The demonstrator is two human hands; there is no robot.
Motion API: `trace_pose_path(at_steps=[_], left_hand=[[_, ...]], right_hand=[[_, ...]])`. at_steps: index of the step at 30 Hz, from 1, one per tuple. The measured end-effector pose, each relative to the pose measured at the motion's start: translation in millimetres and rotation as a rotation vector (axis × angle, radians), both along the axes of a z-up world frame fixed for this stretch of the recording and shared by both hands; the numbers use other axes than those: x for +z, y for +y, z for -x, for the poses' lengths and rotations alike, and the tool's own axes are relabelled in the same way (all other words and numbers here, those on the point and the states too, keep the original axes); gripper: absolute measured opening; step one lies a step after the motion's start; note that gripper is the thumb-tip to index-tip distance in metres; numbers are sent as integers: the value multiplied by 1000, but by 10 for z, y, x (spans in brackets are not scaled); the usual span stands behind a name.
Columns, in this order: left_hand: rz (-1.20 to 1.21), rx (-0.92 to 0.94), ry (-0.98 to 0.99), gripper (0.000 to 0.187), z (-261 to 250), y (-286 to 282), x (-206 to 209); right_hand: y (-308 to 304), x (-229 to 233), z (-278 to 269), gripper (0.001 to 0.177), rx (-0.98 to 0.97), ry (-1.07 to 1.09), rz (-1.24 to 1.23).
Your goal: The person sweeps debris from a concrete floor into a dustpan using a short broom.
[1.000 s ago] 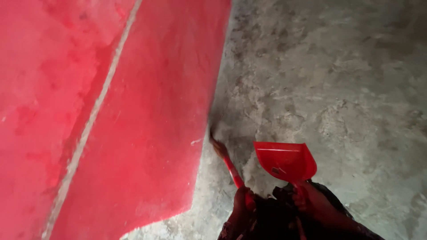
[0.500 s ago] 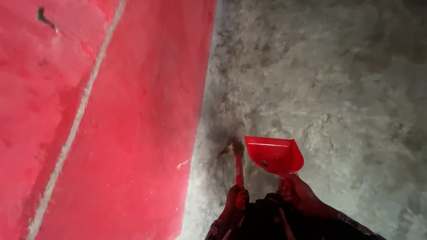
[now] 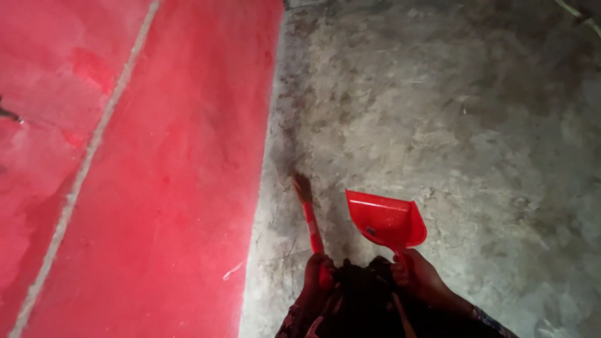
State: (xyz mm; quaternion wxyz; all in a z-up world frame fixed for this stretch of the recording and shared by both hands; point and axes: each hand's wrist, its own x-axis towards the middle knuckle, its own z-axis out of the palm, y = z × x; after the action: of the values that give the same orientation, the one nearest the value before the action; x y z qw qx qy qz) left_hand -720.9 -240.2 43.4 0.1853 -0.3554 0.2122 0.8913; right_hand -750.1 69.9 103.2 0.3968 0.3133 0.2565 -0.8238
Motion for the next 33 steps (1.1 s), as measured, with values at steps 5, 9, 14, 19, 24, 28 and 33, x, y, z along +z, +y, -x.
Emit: trace_pose_path(at_steps=[5,9,14,19,24,28,33], left_hand=[[-290,97,-117,23,293,58,-12],[-172,134,-98,21,575,126,-166],[-218,187,-93,18,1075,162,-274],[-315,292,-60,15,1889,193,-318],[-352,258,1,14,2716,119,-291],[-292,142,18,13,3167,128,-247],[-103,-152,-14,15,3623,172,-275]], right_hand=[[258,-163,132,28,-42,11,89],[423,-389,282,28,-100,23,136],[611,-622,664,26,-151,82,1],[777,-426,1437,29,-172,164,31],[564,-86,2204,29,-117,126,-179],[445,-212,2652,29,-152,76,-133],[272,-403,2894,28,-117,-44,-181]])
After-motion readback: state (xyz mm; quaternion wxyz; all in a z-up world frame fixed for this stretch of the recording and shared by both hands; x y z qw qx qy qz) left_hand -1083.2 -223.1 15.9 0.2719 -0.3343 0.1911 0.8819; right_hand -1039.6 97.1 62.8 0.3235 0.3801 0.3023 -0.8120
